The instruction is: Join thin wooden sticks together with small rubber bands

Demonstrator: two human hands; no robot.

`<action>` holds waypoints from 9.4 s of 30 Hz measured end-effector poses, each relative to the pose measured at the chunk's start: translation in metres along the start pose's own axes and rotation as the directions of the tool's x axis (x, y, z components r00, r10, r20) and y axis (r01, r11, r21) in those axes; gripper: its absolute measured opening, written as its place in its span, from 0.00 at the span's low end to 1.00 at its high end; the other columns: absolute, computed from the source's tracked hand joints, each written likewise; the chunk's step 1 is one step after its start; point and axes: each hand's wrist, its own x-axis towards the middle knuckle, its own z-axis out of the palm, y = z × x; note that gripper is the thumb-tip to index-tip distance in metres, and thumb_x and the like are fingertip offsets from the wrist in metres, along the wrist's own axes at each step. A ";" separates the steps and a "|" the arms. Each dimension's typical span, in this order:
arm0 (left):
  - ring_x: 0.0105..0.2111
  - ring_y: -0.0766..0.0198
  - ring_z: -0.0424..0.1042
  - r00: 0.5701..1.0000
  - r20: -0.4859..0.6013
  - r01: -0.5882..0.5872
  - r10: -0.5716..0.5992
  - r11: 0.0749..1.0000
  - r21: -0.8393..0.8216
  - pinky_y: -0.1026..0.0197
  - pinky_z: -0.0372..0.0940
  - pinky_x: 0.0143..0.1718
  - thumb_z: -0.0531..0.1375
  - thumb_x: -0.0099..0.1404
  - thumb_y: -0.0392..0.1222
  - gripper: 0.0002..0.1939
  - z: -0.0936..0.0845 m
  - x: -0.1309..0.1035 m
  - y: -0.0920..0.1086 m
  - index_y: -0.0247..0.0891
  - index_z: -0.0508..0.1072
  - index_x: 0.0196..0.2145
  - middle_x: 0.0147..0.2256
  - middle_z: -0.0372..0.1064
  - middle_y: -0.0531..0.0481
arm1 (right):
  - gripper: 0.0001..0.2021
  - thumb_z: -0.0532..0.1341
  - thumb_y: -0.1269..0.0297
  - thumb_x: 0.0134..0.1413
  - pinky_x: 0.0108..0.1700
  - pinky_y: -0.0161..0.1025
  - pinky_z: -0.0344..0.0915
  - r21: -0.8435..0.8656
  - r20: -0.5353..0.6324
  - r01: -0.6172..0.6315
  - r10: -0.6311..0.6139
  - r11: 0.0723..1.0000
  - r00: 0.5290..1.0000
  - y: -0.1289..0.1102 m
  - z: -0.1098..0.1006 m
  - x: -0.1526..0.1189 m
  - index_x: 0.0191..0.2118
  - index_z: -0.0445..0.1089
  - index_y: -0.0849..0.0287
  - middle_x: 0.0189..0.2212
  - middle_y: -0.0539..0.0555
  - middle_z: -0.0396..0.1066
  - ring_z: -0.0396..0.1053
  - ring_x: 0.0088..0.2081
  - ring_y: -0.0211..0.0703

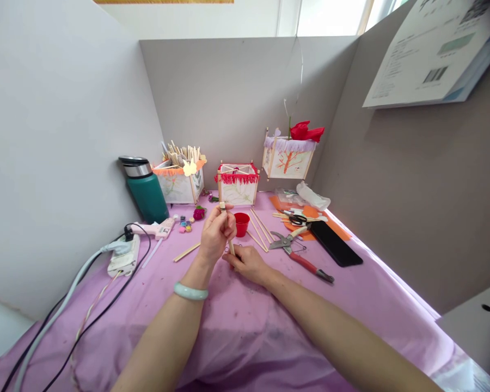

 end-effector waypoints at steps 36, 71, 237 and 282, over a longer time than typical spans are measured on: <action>0.14 0.74 0.46 0.997 0.040 0.068 -0.063 0.988 -0.136 0.71 0.44 0.14 0.54 0.65 0.47 0.12 0.000 0.001 0.004 0.36 0.69 0.36 0.17 0.50 0.58 | 0.24 0.45 0.52 0.64 0.34 0.34 0.59 0.188 0.180 -0.025 -0.009 0.982 0.984 -0.006 -0.011 -0.002 0.24 0.65 0.61 0.22 0.51 0.70 0.65 0.25 0.35; 0.17 0.76 0.51 0.995 -0.078 -0.066 0.064 0.997 -0.033 0.70 0.49 0.16 0.59 0.60 0.39 0.15 0.005 0.001 -0.002 0.36 0.69 0.46 0.25 0.57 0.56 | 0.15 0.53 0.60 0.59 0.28 0.32 0.53 -0.016 -0.070 0.001 -0.003 1.000 0.998 -0.002 -0.002 -0.001 0.23 0.60 0.59 0.19 0.48 0.65 0.60 0.22 0.33; 0.31 0.64 0.74 0.917 -0.353 0.112 -0.185 0.970 -0.218 0.58 0.68 0.37 0.60 0.57 0.39 0.12 -0.034 0.006 -0.033 0.33 0.71 0.39 0.30 0.72 0.48 | 0.18 0.51 0.55 0.59 0.29 0.34 0.54 0.129 -0.269 -0.139 0.170 0.982 0.948 0.024 -0.031 -0.019 0.34 0.73 0.60 0.20 0.48 0.64 0.62 0.25 0.38; 0.24 0.70 0.63 0.959 0.151 0.028 -0.242 0.609 0.793 0.68 0.57 0.23 0.61 0.52 0.41 0.19 -0.029 -0.008 -0.049 0.32 0.74 0.42 0.33 0.71 0.47 | 0.08 0.57 0.64 0.56 0.34 0.32 0.58 -0.115 -0.113 -0.062 0.049 0.991 0.992 0.036 -0.044 -0.025 0.35 0.73 0.60 0.30 0.52 0.74 0.68 0.31 0.38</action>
